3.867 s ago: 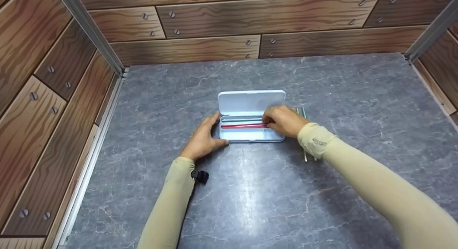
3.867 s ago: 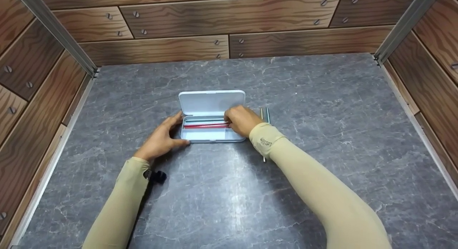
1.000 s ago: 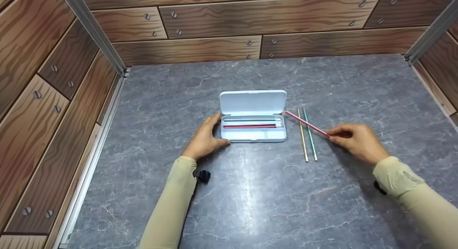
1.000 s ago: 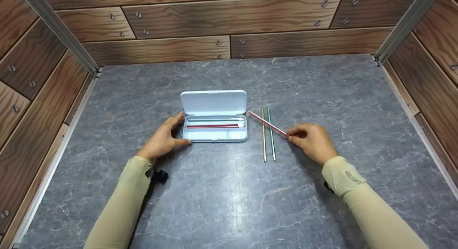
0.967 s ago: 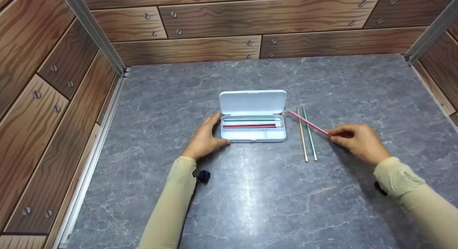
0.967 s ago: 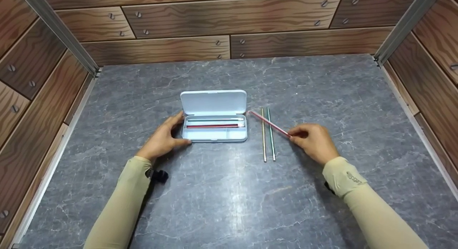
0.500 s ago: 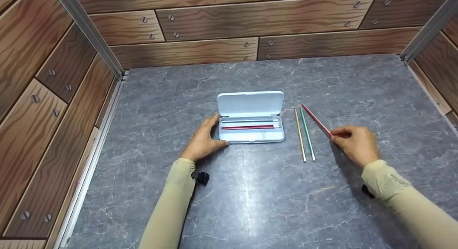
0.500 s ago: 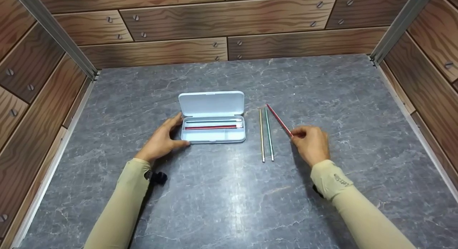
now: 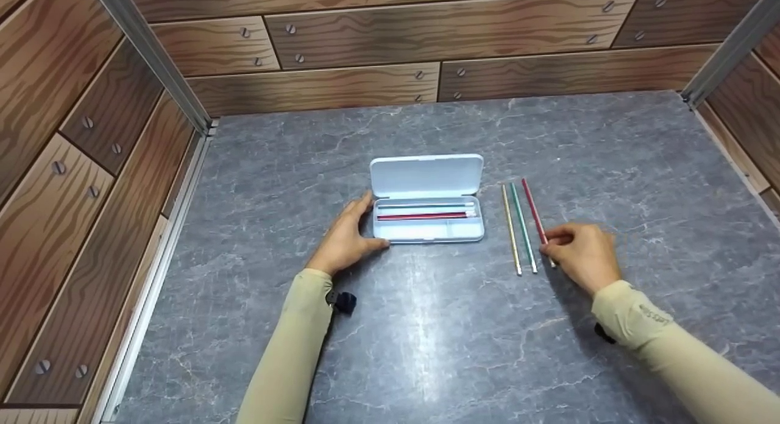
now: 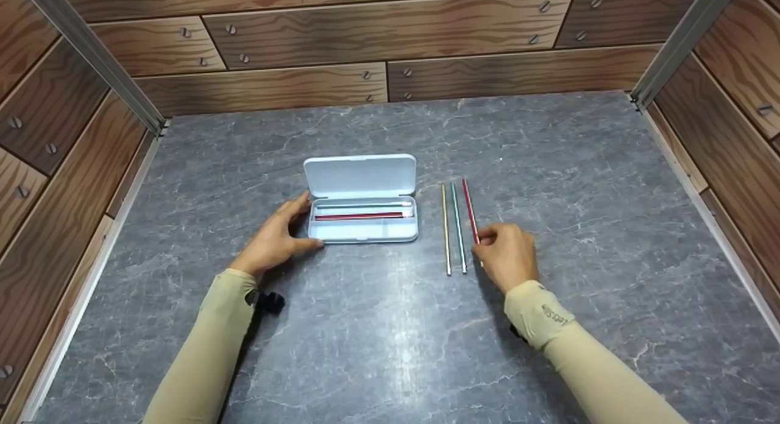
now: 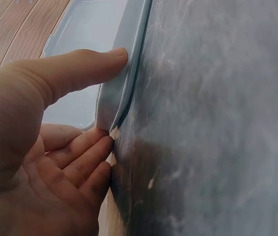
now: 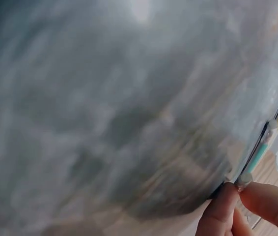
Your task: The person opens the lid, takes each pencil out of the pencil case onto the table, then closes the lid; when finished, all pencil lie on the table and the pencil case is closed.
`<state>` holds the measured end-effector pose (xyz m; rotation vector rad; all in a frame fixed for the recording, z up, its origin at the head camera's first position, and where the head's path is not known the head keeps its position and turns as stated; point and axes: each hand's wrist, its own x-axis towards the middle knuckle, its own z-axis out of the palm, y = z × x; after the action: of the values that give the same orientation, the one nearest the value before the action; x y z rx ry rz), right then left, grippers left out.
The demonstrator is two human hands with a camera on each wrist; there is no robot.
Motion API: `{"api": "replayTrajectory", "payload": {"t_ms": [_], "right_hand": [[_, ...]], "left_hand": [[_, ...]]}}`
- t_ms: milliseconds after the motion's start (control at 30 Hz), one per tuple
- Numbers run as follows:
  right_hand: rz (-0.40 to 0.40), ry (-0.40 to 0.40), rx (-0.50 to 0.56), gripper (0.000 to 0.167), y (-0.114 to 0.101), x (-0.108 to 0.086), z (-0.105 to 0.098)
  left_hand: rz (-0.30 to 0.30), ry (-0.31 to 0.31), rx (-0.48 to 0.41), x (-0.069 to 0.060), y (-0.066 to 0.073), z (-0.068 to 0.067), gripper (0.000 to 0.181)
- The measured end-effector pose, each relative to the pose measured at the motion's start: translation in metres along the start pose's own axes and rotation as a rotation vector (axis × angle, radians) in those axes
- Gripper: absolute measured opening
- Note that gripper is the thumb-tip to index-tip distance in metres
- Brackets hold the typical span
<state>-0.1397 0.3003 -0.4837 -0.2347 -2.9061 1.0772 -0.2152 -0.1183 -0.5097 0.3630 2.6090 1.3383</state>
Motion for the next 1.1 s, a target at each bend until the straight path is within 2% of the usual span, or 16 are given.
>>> {"api": "replayTrajectory", "payload": {"t_ms": [433, 700, 900, 1100], "right_hand": [[0.0, -0.005, -0.042, 0.034, -0.009, -0.003, 0.006], [-0.015, -0.015, -0.058, 0.033, -0.007, -0.001, 0.006], [-0.048, 0.021, -0.083, 0.031, -0.009, 0.001, 0.004], [-0.093, 0.057, -0.065, 0.032, -0.025, 0.009, 0.003]], "left_hand": [[-0.008, 0.006, 0.027, -0.001, -0.001, -0.001, 0.11], [-0.004, -0.004, 0.006, -0.001, 0.001, -0.001, 0.11], [0.018, -0.005, 0.001, 0.005, -0.013, 0.002, 0.112], [0.056, 0.003, 0.013, 0.012, -0.024, 0.005, 0.114]]}}
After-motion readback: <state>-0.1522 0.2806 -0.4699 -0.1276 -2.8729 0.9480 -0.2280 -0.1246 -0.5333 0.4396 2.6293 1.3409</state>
